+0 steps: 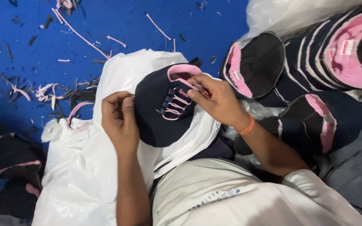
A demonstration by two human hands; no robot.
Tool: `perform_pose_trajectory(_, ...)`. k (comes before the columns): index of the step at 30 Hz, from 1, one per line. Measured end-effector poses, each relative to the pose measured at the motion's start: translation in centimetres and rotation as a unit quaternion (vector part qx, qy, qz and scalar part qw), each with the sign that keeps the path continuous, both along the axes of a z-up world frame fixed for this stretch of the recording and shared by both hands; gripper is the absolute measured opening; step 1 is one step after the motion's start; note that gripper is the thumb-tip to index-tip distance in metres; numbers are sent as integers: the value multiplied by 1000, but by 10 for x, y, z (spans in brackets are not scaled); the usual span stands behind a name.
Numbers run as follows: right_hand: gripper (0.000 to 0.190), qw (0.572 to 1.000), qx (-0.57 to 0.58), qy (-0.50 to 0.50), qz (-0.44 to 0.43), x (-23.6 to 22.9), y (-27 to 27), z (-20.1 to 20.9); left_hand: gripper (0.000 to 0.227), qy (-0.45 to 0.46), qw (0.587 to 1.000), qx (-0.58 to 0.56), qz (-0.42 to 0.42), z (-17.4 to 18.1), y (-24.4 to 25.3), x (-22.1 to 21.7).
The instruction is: The person trims excess pink fabric and threads from the inside of a black cap using scissors. They repeatedly pick up caps, cut the loose material, and place the finished items into a pile.
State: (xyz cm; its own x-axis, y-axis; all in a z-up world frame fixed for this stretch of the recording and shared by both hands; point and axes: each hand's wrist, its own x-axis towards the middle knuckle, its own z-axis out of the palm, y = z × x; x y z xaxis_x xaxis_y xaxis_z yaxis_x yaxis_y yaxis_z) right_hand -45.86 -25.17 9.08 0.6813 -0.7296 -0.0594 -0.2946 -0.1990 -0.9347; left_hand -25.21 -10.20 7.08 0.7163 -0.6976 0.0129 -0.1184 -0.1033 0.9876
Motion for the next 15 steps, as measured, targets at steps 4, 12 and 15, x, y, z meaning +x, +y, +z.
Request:
perform_pose_trajectory(4,26,999,-21,-23,14,-1,2,5,28,106,990,-26,-90,5,5,3)
perform_pose_trajectory(12,20,995,-23,-97,-19,-2,11,29,27,-170,982,21,-84,81,31,-5)
perform_pose_trajectory(15,21,986,-6,-161,-39,-7,15,29,24,-360,932,11,-33,107,40,-12)
